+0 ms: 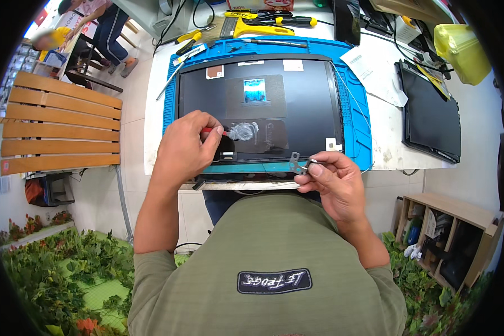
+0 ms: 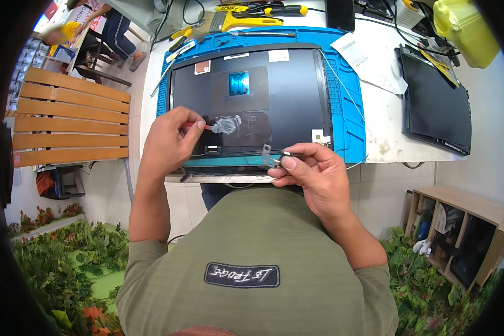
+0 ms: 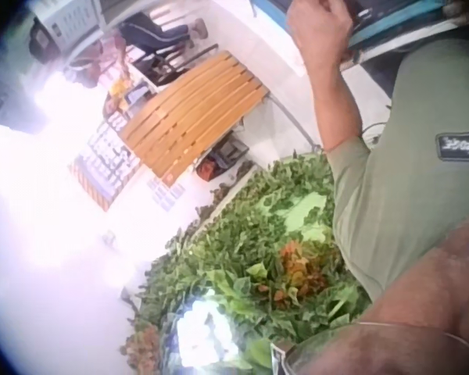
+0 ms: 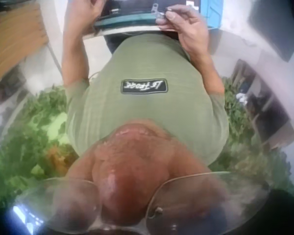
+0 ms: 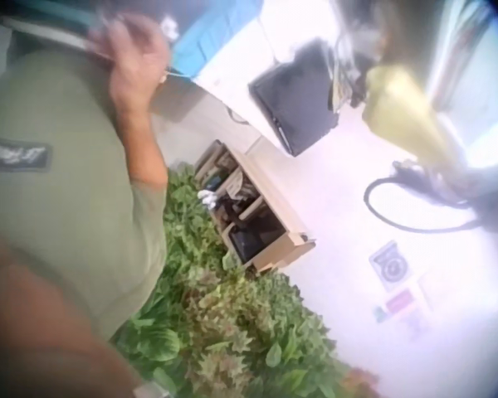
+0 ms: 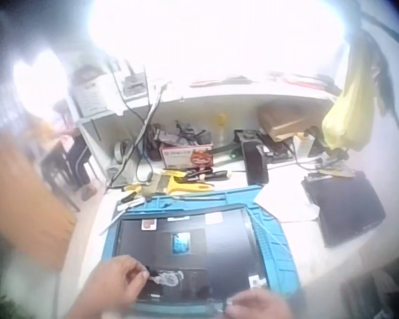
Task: The person is repairing a laptop by handling internal components and wires on an anti-static mat, then uses a screwdriver to fasten a small circuit board into the device.
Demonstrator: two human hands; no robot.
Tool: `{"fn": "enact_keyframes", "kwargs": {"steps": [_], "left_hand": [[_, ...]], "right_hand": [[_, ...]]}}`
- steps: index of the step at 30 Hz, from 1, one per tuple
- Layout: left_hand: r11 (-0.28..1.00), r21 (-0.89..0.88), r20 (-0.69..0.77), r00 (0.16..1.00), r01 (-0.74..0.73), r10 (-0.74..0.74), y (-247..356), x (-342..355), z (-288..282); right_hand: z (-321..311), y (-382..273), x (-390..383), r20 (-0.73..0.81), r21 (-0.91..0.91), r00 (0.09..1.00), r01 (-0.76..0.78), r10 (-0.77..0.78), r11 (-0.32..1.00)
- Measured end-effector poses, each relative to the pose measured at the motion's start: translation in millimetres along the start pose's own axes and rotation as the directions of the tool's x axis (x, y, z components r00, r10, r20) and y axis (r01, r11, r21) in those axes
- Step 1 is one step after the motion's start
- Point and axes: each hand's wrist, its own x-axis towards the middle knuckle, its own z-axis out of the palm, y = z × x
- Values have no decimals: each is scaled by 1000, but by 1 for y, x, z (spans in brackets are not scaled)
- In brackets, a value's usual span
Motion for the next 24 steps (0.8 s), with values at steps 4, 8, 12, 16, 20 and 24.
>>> {"fn": "enact_keyframes", "kwargs": {"steps": [4,8,12,16,20,24], "left_hand": [[990,93,26,994,105,-108,-5,13,-8],[989,72,106,985,132,-139,-6,15,1],[993,71,112,989,93,-101,1,15,9],[997,32,124,989,74,-77,3,16,10],[961,-212,174,975,176,-141,-8,17,1],[819,-506,202,960,273,-195,-23,15,1]], "right_hand": [[15,1,15,78,-103,996,53,-45,993],[30,5,32,92,-320,991,119,-94,940],[27,19,57,123,-464,987,148,-102,874],[22,21,65,128,-498,986,157,-107,853],[22,16,68,141,-446,983,166,-115,879],[24,8,69,99,-307,992,100,-73,946]]}}
